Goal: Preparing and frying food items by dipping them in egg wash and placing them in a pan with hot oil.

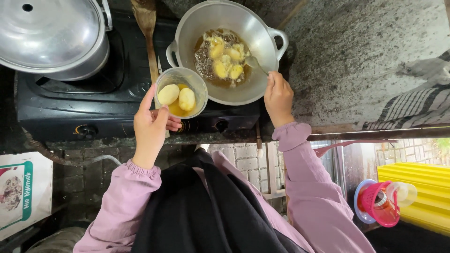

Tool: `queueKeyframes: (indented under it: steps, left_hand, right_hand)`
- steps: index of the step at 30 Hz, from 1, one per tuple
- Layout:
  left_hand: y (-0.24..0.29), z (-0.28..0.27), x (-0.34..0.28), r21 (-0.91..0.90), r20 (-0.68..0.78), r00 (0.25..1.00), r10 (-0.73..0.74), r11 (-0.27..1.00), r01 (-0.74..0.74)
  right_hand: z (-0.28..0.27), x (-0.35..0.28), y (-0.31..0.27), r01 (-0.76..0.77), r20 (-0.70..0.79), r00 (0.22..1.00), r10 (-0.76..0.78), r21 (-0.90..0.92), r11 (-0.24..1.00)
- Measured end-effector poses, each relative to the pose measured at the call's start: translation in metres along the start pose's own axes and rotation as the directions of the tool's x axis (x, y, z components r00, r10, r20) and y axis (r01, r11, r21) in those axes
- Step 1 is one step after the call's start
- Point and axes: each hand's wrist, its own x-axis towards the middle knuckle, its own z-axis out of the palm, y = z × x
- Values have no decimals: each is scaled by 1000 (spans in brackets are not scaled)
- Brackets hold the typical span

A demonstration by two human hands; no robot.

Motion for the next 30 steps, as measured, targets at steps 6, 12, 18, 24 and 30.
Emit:
queueKeyframes:
  steps: [6,12,18,24,30]
  left_hand:
    - [-1,1,-7,10,35,999,38,999,-38]
    - [-4,0,-12,18,48,998,49,999,-50]
    - [-4,0,-21,50,70,997,34,998,-38]
    - [-4,-6,-30,135,100,992,74,987,-87]
    - [-1,-16,-31,300,153,981,116,941,-158]
  right_hand:
    - [8,-13,-2,-55,16,998,55,13,998]
    - [0,-11,12,-186,-56,979,198,176,967]
    - [34,-24,10,-46,34,999,43,103,994]
    - [-27,12,-1,-431,124,819,560,777,459]
    - [-128,27,-69,-196,213,975,55,727,659]
